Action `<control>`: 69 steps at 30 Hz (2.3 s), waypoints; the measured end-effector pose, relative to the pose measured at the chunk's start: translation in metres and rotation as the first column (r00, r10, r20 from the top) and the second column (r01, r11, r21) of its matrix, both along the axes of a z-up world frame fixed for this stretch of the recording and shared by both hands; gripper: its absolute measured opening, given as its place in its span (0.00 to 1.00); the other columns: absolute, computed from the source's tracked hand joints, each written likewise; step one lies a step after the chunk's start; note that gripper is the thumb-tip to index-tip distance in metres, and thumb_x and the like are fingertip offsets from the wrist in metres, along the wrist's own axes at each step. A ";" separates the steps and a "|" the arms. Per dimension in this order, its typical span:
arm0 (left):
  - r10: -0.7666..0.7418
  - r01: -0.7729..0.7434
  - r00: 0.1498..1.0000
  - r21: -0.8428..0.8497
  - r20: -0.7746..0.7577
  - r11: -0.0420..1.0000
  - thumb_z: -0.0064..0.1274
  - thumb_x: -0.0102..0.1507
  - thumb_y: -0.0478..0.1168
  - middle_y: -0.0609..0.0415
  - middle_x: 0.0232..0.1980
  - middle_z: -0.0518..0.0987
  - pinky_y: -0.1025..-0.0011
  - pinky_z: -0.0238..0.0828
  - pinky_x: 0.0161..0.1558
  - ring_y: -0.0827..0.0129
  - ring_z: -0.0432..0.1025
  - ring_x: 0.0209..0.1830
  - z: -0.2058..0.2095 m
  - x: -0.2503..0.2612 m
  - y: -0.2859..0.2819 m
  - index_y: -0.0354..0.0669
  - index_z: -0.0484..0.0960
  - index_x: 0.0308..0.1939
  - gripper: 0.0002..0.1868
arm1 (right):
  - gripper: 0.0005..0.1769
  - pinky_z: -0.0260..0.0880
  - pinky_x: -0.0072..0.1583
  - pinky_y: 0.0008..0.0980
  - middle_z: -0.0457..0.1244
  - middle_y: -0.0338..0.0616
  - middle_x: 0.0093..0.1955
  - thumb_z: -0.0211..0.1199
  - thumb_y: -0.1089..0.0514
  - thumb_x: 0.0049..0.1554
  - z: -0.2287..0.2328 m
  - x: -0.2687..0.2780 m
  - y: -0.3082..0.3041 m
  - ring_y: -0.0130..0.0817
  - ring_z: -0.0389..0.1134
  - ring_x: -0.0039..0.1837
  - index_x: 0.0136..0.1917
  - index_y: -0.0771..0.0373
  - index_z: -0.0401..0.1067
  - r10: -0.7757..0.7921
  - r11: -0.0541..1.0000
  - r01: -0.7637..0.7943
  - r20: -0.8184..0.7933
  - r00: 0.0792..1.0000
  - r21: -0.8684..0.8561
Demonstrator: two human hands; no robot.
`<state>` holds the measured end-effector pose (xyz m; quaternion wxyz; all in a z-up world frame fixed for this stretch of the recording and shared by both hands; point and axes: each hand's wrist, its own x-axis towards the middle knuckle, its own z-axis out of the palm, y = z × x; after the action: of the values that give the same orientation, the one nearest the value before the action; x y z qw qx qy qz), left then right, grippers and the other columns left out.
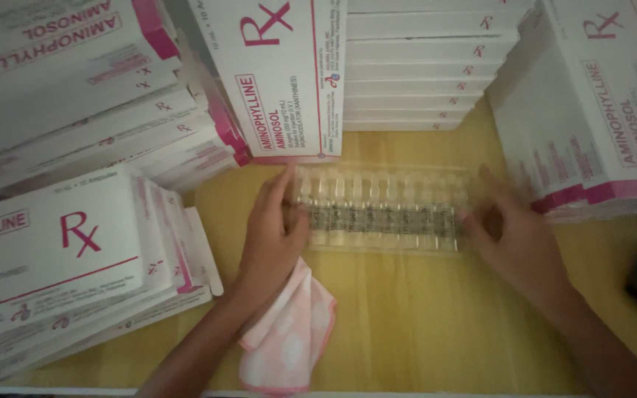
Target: Wiping and cleaning individual glass medication ampoules with a cloth in a pharmacy setting.
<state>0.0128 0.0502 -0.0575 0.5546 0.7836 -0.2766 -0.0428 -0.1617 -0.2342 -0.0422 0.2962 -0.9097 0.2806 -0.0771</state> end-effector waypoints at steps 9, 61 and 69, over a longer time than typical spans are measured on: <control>-0.092 0.011 0.954 0.275 0.284 0.961 0.52 0.68 0.39 0.38 0.65 0.73 0.52 0.70 0.60 0.41 0.71 0.63 0.072 -0.020 0.034 0.36 0.70 0.68 0.25 | 0.33 0.69 0.59 0.46 0.60 0.57 0.64 0.68 0.46 0.54 0.052 0.043 0.054 0.52 0.63 0.64 0.70 0.56 0.69 0.326 0.812 -0.270 0.019 0.945 -0.518; -0.550 0.474 0.616 -0.293 -0.563 0.830 0.32 0.72 0.58 0.49 0.69 0.74 0.66 0.63 0.65 0.62 0.69 0.64 0.068 -0.013 -0.064 0.46 0.57 0.81 0.36 | 0.14 0.67 0.58 0.39 0.62 0.51 0.55 0.60 0.64 0.61 0.035 0.071 0.033 0.44 0.66 0.57 0.60 0.64 0.64 0.597 0.784 -0.613 0.381 0.706 -0.093; -0.574 0.456 0.612 -0.350 -0.544 0.818 0.51 0.67 0.48 0.50 0.66 0.73 0.69 0.68 0.58 0.67 0.68 0.61 0.043 0.003 -0.049 0.40 0.54 0.80 0.40 | 0.11 0.65 0.52 0.33 0.64 0.42 0.53 0.60 0.63 0.61 0.015 0.068 0.043 0.34 0.65 0.50 0.56 0.61 0.65 0.450 0.850 -0.520 0.395 0.801 0.087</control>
<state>0.0158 0.0011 -0.0149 0.6448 0.5570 -0.2918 -0.4346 -0.0937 -0.1916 -0.0276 0.4380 -0.8884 -0.0157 -0.1365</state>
